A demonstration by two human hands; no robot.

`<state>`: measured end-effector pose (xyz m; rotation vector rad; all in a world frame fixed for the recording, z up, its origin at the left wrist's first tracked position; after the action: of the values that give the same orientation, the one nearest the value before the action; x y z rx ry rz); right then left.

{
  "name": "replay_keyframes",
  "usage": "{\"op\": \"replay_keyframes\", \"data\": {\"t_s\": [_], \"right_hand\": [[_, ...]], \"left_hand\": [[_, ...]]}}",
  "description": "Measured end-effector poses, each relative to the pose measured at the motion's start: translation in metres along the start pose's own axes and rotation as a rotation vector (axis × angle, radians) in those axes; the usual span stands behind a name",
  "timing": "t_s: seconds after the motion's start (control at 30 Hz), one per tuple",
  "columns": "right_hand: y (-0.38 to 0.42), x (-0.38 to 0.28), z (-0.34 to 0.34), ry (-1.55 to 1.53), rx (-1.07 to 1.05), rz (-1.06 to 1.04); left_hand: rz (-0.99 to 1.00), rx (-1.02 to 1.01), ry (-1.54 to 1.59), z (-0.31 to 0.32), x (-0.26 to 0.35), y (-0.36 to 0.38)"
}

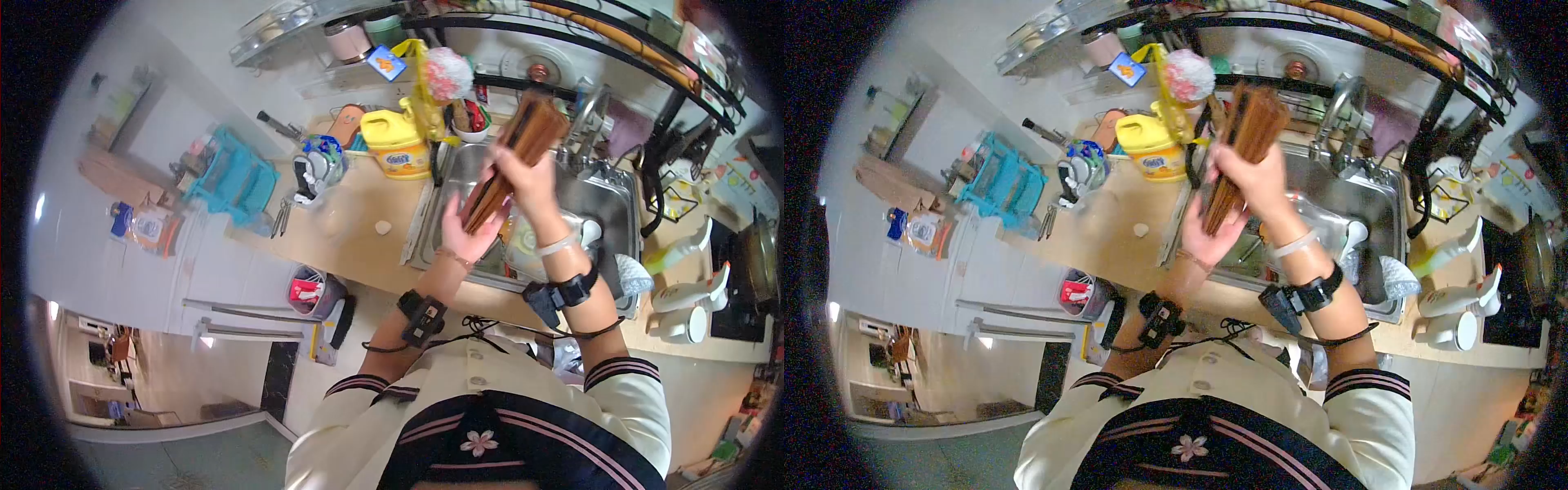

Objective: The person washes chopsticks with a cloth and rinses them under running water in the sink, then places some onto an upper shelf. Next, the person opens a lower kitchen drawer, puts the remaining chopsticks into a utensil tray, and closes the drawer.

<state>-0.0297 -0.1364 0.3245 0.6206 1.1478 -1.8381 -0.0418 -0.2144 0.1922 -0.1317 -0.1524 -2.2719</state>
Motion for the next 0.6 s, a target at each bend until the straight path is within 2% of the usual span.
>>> {"op": "replay_keyframes", "data": {"t_s": [0.1,0.13,0.17,0.2,0.23,0.27,0.3,0.37,0.43,0.47,0.5,0.57,0.6], "right_hand": [[0.002,0.028,0.011,0.061,0.048,0.081],[0.0,0.026,0.016,0.006,0.037,0.057],[-0.001,0.024,0.023,-0.047,0.03,0.038],[0.0,0.05,0.017,0.054,0.031,0.023],[0.005,0.06,0.036,-0.004,0.001,0.053],[0.004,0.066,0.047,0.081,-0.023,0.068],[0.002,0.073,0.06,0.161,-0.052,0.079],[-0.009,0.075,0.08,0.182,-0.016,0.127],[-0.031,0.075,0.109,-0.07,0.013,0.124],[-0.043,0.079,0.126,-0.101,0.004,0.125],[-0.055,0.085,0.143,-0.135,-0.001,0.125],[-0.077,0.101,0.188,-0.147,-0.073,0.142],[-0.087,0.109,0.215,-0.15,-0.097,0.147]], "left_hand": [[0.056,-0.088,0.105,-0.007,0.021,0.004],[0.071,0.088,-0.028,-0.016,0.03,0.009],[0.101,0.103,-0.08,-0.02,0.039,0.011],[0.132,0.116,-0.128,-0.026,0.047,0.011],[0.17,0.119,-0.178,-0.032,0.057,0.007],[0.161,0.151,-0.116,-0.043,0.059,0.009],[0.138,0.102,-0.073,-0.05,0.063,0.009],[0.111,0.127,-0.103,-0.036,0.086,0.023],[0.109,-0.093,-0.441,-0.006,0.124,0.041],[0.184,-0.232,-0.679,0.007,0.145,0.049],[0.301,-0.103,-1.067,0.028,0.17,0.062],[0.389,-0.153,-1.554,0.037,0.213,0.07],[0.416,-0.008,-1.606,0.049,0.242,0.076]]}}
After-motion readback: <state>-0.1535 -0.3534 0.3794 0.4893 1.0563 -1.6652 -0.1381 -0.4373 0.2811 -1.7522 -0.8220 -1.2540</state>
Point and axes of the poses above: each hand's wrist, its own y-axis away from the middle knuckle, its own z-axis out of the palm, x = y × z, the point moved 6 cm from there along -y, towards the middle knuckle, and after that the axes turned 6 degrees about -y, right-handed, at the moved point
